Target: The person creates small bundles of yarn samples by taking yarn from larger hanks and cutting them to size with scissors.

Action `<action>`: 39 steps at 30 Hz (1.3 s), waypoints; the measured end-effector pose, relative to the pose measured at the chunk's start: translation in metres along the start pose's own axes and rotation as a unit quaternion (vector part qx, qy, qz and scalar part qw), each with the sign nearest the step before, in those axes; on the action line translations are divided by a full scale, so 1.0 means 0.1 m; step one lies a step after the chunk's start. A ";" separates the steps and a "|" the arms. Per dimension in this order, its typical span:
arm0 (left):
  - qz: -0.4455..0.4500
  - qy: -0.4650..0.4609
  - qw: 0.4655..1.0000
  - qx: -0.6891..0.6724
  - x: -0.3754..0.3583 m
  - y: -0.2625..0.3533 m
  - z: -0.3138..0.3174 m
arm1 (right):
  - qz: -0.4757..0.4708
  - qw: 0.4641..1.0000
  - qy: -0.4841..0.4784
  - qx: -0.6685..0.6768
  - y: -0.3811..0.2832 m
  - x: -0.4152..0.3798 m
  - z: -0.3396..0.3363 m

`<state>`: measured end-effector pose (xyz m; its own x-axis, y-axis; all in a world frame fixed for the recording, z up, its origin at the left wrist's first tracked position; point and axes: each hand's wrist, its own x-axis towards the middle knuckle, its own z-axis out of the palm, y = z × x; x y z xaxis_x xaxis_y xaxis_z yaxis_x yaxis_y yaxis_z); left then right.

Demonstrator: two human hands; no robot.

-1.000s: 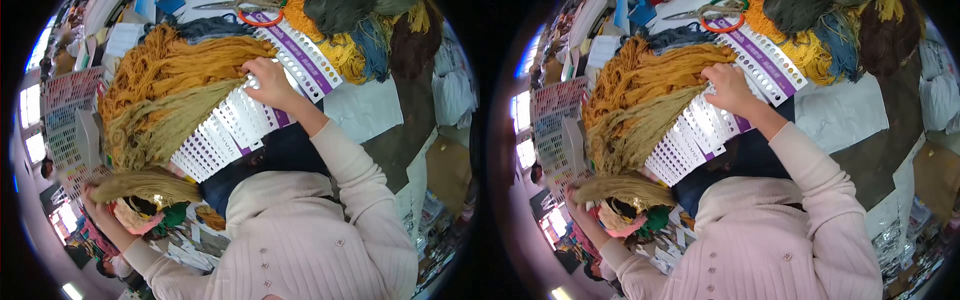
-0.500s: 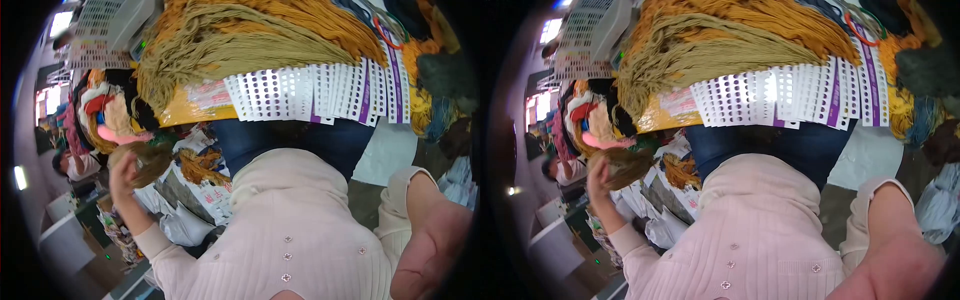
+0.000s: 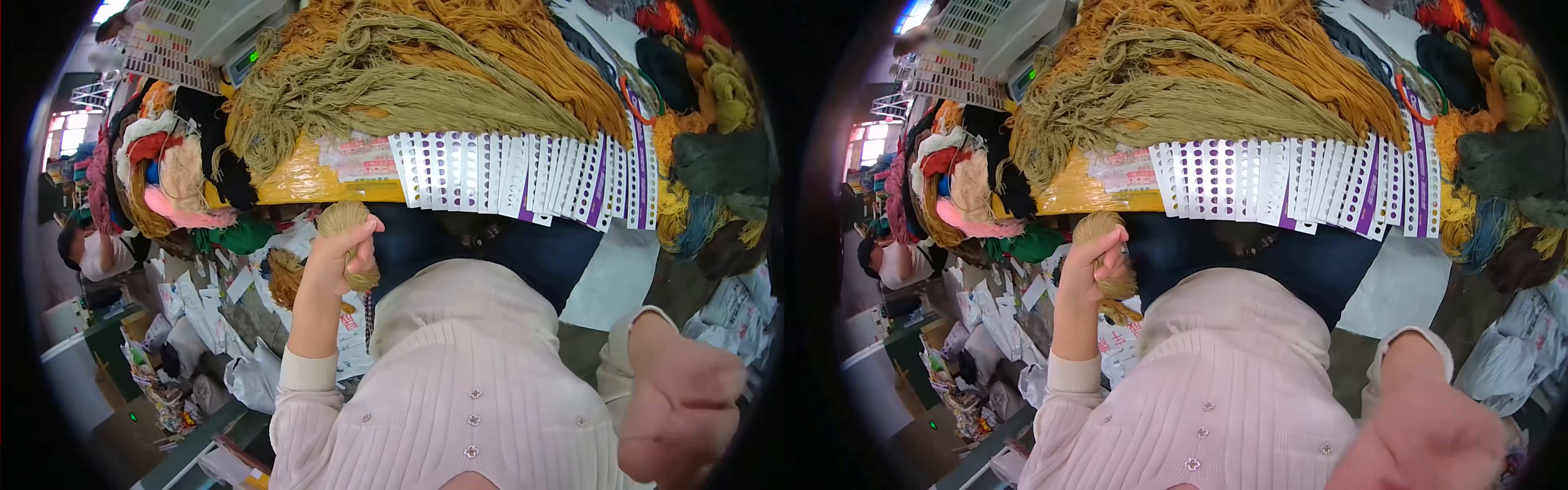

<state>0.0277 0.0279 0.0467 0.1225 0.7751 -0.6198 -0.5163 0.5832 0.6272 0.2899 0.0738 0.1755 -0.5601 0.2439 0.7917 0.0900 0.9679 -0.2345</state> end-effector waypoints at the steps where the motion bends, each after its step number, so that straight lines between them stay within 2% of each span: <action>1: 0.015 -0.033 0.999 -0.032 -0.01 0.00 0.00 | 0.026 1.000 0.012 -0.002 0.01 -0.03 0.03; 2: 0.032 -0.065 0.995 -0.063 -0.02 -0.01 0.00 | 0.060 0.998 0.022 0.001 0.03 -0.07 0.08; 5: 0.160 0.000 0.987 -0.002 -0.05 -0.03 0.38 | 0.243 0.969 0.037 0.031 0.12 -0.30 0.36; 6: 0.175 -0.098 0.979 0.040 -0.02 -0.03 0.34 | 0.317 0.945 0.039 0.066 0.16 -0.40 0.50; 9: 0.132 -0.107 0.983 -0.076 -0.04 0.01 0.68 | 0.487 0.827 0.077 0.270 0.22 -0.63 0.92; 12: 0.141 -0.167 0.976 0.015 0.06 -0.06 0.68 | 0.590 0.651 0.095 0.468 0.20 -0.44 0.98; 14: 0.138 -0.179 0.973 0.046 0.08 -0.07 0.74 | 0.605 0.623 0.068 0.492 0.25 -0.48 1.00; 15: 0.126 -0.178 0.976 0.005 0.06 -0.06 0.74 | 0.611 0.608 0.053 0.504 0.28 -0.52 1.01; 16: 0.113 -0.177 0.977 -0.036 0.05 -0.05 0.74 | 0.605 0.604 0.096 0.511 0.29 -0.54 1.03; 17: 0.100 -0.176 0.976 -0.078 0.05 -0.04 0.74 | 0.602 0.604 0.100 0.512 0.31 -0.55 1.01; 23: 0.114 -0.184 0.976 0.034 0.09 -0.06 0.77 | 0.622 0.578 0.090 0.521 0.28 -0.56 1.00; 25: 0.097 -0.179 0.977 -0.059 0.09 -0.07 0.77 | 0.615 0.574 0.114 0.528 0.28 -0.59 1.00; 26: 0.088 -0.175 0.975 -0.105 0.09 -0.07 0.77 | 0.606 0.563 0.127 0.547 0.29 -0.62 1.00; 29: 0.092 -0.190 0.970 -0.121 0.08 -0.07 0.72 | 0.593 0.526 0.157 0.589 0.33 -0.69 0.99; 31: 0.100 -0.181 0.976 -0.065 0.08 -0.11 0.72 | 0.605 0.497 0.162 0.601 0.30 -0.65 0.98; 32: 0.104 -0.176 0.978 -0.036 0.09 -0.12 0.73 | 0.613 0.496 0.163 0.593 0.29 -0.63 0.97; 34: 0.090 -0.178 0.975 -0.094 0.09 -0.12 0.75 | 0.628 0.495 0.165 0.577 0.28 -0.58 0.95; 37: 0.078 -0.178 0.974 -0.116 0.10 -0.12 0.78 | 0.633 0.553 0.081 0.535 0.27 -0.58 0.98; 39: 0.077 -0.179 0.975 -0.108 0.11 -0.12 0.78 | 0.628 0.559 0.113 0.530 0.26 -0.59 1.02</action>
<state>0.1016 0.0480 0.0694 0.2963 0.9076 -0.2974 -0.7143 0.4173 0.5618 0.2414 0.0784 0.0659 -0.4744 0.8082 -0.3488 -0.3092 -0.5240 -0.7936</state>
